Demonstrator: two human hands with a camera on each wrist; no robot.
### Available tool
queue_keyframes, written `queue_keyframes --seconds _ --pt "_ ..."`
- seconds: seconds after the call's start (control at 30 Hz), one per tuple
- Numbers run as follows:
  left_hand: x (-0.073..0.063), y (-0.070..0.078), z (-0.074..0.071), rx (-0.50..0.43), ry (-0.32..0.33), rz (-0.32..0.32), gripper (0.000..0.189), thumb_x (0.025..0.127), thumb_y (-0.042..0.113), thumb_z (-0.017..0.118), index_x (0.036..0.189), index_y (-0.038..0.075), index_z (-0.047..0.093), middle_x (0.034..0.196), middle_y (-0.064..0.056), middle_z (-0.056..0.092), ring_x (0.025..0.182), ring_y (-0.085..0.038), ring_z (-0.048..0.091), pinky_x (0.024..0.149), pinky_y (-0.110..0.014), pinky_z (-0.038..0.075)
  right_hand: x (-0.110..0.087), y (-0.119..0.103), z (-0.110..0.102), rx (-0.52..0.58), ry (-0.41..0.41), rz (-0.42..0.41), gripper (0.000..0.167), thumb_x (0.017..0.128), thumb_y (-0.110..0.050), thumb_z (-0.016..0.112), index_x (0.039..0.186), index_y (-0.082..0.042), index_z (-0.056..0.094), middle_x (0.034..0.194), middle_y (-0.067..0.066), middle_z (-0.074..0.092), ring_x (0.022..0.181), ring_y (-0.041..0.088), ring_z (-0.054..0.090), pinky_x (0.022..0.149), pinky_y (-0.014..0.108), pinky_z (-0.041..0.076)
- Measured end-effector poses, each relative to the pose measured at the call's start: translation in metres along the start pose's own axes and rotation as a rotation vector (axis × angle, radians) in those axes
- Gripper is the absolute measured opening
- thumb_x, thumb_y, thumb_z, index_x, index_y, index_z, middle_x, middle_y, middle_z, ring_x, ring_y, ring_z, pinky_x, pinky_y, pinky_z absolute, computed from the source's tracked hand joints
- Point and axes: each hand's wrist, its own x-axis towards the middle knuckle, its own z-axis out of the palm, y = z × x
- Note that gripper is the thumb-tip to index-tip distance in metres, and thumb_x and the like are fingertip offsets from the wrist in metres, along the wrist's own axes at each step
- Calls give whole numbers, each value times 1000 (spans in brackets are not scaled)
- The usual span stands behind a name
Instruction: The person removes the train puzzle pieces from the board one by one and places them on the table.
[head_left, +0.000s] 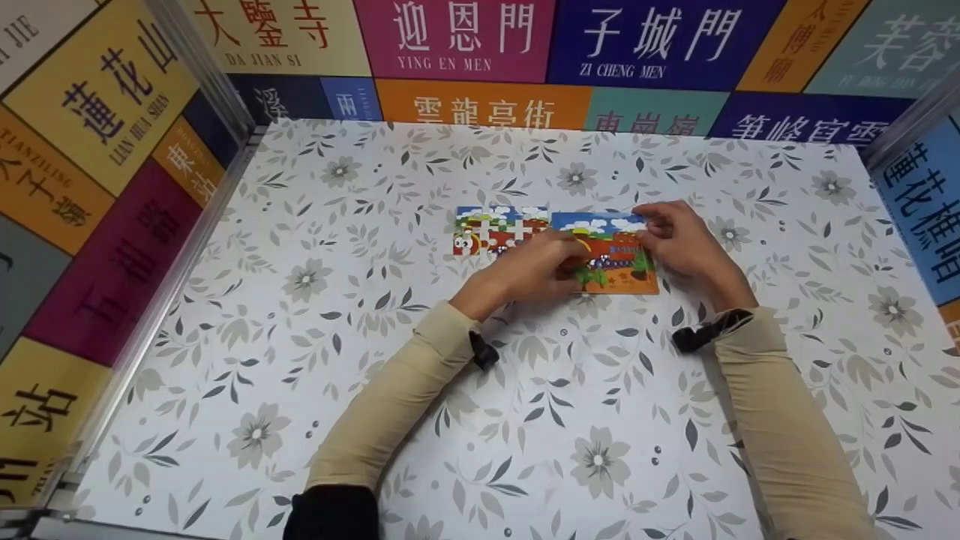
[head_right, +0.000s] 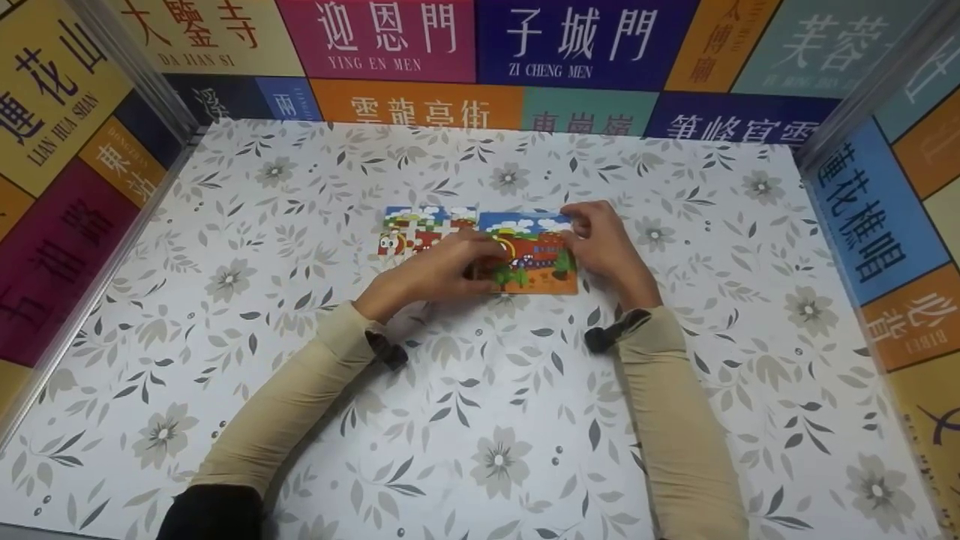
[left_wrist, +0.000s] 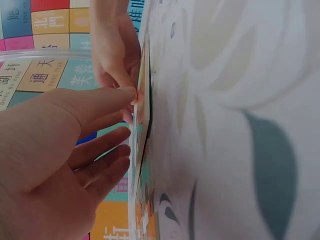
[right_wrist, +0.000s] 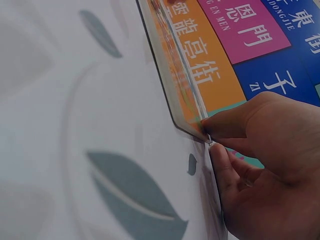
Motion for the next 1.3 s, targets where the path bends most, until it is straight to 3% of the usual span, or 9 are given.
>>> queue_keyframes --seconds 0.23,0.33,0.5,0.7,0.9,1.07,1.3 --pt "-2 1 4 10 -3 -34 34 101 20 75 133 11 74 128 -4 70 109 -16 59 95 -32 51 -1 2 0 -24 9 -15 44 110 -18 61 152 -6 59 132 16 45 115 27 54 99 35 45" --pt "-2 1 4 13 6 -26 30 100 21 75 129 12 75 126 -3 71 107 -15 60 94 -32 51 0 2 0 -18 6 -15 44 110 -18 61 152 -5 59 132 17 44 114 28 52 101 40 45" --pt "-2 2 4 57 13 -37 34 100 24 76 133 15 74 134 -1 71 117 -15 63 103 -33 52 -1 0 -1 -5 6 2 45 110 -17 62 153 -7 58 139 20 45 120 31 54 111 51 45" --pt "-1 2 6 121 17 -58 40 100 29 76 137 16 73 134 -1 73 124 -19 63 112 -36 49 0 -2 -1 4 -4 20 46 110 -17 62 154 -7 57 144 21 45 124 32 55 114 52 46" --pt "-1 -1 7 99 29 -39 40 99 29 79 136 15 73 133 -2 73 123 -20 63 109 -37 50 0 -1 -1 2 -8 10 46 110 -19 62 155 -8 57 146 22 45 127 33 56 113 52 46" --pt "-1 -2 7 62 35 -27 47 99 28 81 142 13 71 145 -6 66 134 -22 59 117 -37 46 -1 -1 -2 1 -14 -11 47 110 -18 62 155 -6 56 146 23 45 130 37 59 111 52 48" --pt "-1 0 7 0 36 -60 64 97 26 84 154 12 60 147 -7 56 128 -19 58 112 -33 49 -1 -1 -1 4 -15 -16 47 110 -17 62 155 -5 56 145 23 46 126 35 58 110 52 48"
